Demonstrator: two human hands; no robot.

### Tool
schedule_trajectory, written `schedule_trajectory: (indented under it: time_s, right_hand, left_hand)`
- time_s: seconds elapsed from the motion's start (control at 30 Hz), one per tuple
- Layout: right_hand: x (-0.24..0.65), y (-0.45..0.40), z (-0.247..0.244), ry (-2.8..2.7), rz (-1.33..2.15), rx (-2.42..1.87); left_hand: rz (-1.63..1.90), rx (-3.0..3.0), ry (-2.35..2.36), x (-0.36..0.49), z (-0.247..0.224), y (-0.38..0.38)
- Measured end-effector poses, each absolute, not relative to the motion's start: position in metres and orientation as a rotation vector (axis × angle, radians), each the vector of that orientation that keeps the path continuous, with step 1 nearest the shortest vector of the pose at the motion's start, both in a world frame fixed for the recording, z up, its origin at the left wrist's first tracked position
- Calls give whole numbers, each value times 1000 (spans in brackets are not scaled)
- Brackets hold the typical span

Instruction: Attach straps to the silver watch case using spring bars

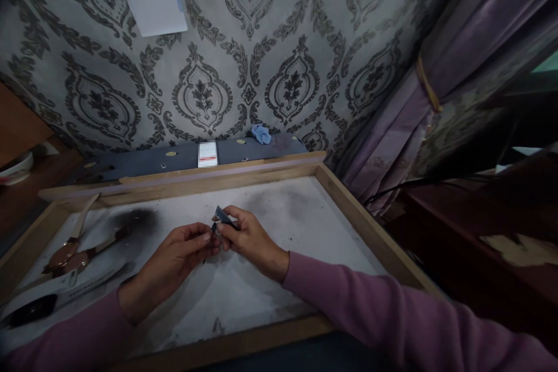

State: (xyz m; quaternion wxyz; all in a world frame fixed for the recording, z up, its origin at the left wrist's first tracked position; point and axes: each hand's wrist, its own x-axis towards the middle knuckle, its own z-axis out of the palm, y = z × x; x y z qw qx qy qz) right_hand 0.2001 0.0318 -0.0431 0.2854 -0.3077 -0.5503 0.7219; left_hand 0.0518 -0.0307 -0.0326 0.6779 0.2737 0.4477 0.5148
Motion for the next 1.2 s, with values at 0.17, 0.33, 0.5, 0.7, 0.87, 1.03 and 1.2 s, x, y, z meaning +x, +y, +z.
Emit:
schedule_trajectory:
  time_s: [0.17, 0.33, 0.5, 0.7, 0.87, 1.03, 1.2]
  right_hand:
    - [200, 32, -43, -1520, 1889, -852]
    - [200, 32, -45, -1554, 1875, -839]
    - [198, 33, -49, -1538, 1879, -825]
    - [199, 33, -49, -1459, 1938, -847]
    - [201, 34, -47, -1393, 1969, -923]
    - [203, 35, -46, -1365, 2008, -946]
    - [203, 34, -46, -1337, 2037, -942]
  left_hand:
    - [1167, 614, 1026, 52, -37, -30]
    - [1176, 576, 1042, 52, -37, -29]
    - [1184, 609, 1052, 52, -39, -29]
    - [1146, 658, 1096, 52, -33, -29]
    - [1055, 912, 1243, 34, -25, -27]
    - [720, 1795, 1623, 4, -17, -36]
    - [378, 2034, 1694, -13, -28, -48]
